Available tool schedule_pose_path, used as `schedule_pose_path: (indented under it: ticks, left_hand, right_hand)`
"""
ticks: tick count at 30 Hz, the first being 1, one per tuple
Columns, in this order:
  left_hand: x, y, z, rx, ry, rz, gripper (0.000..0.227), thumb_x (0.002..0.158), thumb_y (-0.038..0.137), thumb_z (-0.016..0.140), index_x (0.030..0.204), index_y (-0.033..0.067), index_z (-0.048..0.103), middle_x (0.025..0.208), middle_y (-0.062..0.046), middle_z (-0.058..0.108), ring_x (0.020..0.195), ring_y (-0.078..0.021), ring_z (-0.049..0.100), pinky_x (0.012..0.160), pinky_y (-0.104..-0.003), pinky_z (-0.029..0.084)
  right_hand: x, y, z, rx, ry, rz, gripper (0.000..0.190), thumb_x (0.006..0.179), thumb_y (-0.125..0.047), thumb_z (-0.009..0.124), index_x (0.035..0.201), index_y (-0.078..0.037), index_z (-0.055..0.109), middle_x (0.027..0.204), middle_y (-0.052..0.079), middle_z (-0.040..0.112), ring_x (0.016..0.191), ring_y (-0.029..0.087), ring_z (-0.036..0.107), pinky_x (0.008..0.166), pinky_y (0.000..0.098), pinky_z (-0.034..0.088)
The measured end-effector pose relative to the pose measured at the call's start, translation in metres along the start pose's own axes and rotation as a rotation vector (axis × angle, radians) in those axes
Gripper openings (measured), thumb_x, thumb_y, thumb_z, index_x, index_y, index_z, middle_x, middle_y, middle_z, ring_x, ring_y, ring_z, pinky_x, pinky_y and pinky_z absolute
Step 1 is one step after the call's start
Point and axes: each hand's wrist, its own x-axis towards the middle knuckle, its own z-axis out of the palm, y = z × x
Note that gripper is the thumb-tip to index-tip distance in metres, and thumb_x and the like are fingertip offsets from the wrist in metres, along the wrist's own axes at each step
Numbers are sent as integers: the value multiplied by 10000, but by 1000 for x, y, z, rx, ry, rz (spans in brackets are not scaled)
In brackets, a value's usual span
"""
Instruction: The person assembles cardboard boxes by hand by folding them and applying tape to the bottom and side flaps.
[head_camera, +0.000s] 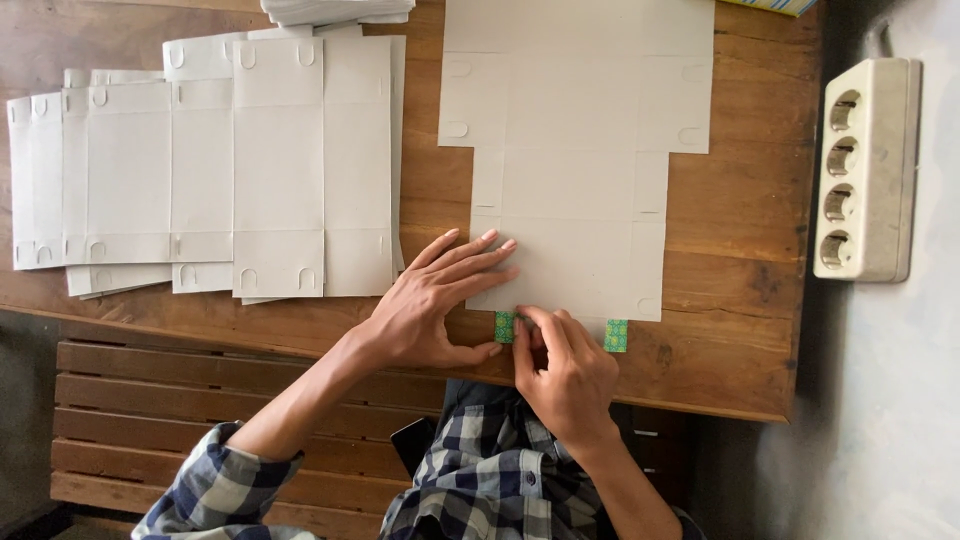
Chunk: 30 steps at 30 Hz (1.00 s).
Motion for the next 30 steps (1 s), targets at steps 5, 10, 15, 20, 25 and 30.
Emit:
schedule_pose_path:
  ticks: [5,10,15,20,25,30]
  left_hand:
    - [1,3,-10,-7,-106,21,534,988,350,567,1497,192,527,1665,-144,327,1577,-344,235,1276,-586,128]
    - [3,8,-10,58,-162,51,420,1049,204,435,1441,259,576,1669,-170,288,1572,-356,218,1261,-604,81]
    - [3,6,-8,-54,-81,51,269,850,49,643,1076,186,687,1612,-178,393,1541,-396,296,1250,-650,130]
    - [0,-4,3,-86,-29,0,260,767,299,815,987,220,700,1551,-87,521,1507,-338,386,1227,-612,163]
    - [6,2,5,-117,64,-51,200,873,340,795,938,178,699,1448,-99,631,1443,-338,485,1209,-598,231]
    - [8,9,10,-172,192,-173,199,895,260,799,948,99,695,1356,-97,699,1373,-314,564,1208,-558,297]
  right_hand:
    - [6,-2,-56,334,-169,22,246,983,-111,611,1205,-29,676,909,46,708,602,114,593,536,251,512]
    - [11,62,-76,246,-225,-209,475,898,134,473,1232,-124,693,1344,135,620,1091,232,602,616,205,525]
    - [25,90,-87,280,-410,-121,335,809,117,530,914,-132,729,1394,90,641,1420,310,510,1205,457,395]
    - [22,98,-84,292,-202,23,265,719,89,689,874,-112,769,1168,92,764,1211,348,685,1042,490,520]
    - [26,104,-83,388,-138,95,210,723,72,757,883,-61,782,1101,128,776,1167,374,710,1016,500,539]
    - [30,108,-83,433,-114,129,78,795,-27,811,790,1,737,1005,148,783,1125,386,730,1000,485,549]
